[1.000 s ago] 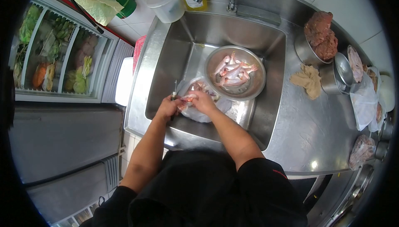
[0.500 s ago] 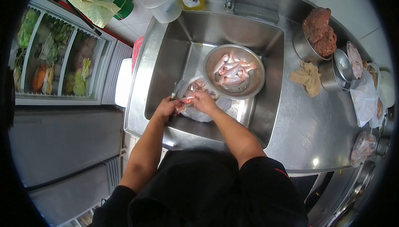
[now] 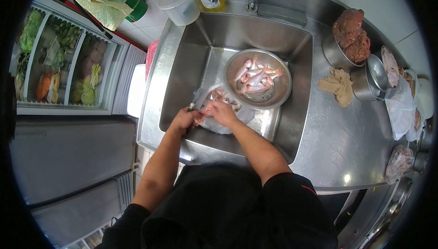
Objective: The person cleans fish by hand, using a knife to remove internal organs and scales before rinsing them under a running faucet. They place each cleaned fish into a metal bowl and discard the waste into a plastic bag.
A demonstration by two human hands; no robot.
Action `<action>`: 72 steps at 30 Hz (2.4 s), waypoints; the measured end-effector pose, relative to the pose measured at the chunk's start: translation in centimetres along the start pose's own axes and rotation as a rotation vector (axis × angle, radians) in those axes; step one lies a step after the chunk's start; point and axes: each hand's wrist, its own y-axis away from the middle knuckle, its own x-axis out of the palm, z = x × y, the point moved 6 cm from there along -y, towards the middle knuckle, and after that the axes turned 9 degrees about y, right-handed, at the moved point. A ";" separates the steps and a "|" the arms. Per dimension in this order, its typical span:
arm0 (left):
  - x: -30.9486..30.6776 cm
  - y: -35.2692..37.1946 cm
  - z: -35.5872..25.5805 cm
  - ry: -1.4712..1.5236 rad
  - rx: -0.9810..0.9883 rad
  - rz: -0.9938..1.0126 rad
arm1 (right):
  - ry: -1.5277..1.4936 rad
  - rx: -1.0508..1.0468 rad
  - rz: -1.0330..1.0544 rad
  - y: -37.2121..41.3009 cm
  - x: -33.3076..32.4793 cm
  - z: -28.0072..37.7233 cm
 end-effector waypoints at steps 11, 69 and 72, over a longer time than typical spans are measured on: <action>0.0 -0.2 0.2 -0.153 0.006 -0.030 | 0.058 -0.009 -0.079 -0.2 0.3 0.3; -0.3 -0.8 1.0 -0.144 -0.021 -0.025 | 0.668 -0.265 0.108 0.6 0.4 4.7; -0.4 -1.1 1.1 -0.143 -0.040 -0.023 | 0.605 -0.386 0.105 0.1 0.4 4.1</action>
